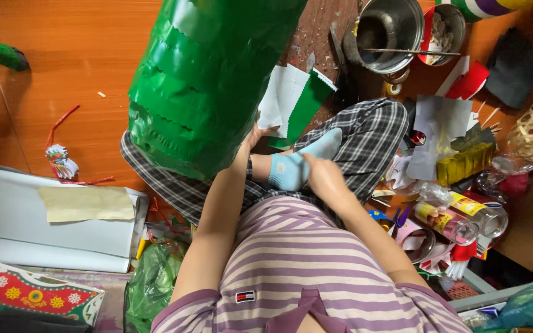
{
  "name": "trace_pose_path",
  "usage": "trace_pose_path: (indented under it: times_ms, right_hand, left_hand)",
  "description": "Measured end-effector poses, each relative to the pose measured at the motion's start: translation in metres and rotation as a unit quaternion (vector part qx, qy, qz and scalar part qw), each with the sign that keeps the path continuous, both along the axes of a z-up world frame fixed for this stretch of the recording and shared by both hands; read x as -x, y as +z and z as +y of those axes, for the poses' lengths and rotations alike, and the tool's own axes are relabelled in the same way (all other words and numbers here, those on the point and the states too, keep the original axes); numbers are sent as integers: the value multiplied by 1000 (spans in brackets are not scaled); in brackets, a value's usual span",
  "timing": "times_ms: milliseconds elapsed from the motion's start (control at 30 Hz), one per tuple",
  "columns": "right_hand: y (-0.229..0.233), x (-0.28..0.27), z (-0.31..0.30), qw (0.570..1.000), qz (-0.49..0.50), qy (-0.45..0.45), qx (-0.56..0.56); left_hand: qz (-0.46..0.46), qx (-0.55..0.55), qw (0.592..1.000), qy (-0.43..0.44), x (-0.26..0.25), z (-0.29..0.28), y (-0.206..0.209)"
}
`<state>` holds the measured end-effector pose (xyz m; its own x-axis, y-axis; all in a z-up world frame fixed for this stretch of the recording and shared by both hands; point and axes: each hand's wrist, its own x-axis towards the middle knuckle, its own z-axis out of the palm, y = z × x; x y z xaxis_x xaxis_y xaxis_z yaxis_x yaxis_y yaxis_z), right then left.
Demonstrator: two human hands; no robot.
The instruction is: Decorating animal-shaped bamboo frames with green paper and gold foil.
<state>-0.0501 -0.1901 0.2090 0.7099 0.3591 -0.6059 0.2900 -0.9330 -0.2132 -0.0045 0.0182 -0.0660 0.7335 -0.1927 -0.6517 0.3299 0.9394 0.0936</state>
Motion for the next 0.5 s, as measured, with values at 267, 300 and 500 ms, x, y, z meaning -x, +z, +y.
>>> trace_pose_path:
  times_ms: [267, 300, 500]
  right_hand:
    - [-13, -80, 20, 992, -87, -71, -48]
    - [-23, -89, 30, 990, -110, -64, -58]
    - [-66, -105, 66, 987, -119, -76, -72]
  left_hand:
    - [120, 15, 993, -13, -7, -9, 19]
    - [118, 8, 993, -31, -11, -7, 45]
    - [117, -90, 984, -99, -22, -5, 90]
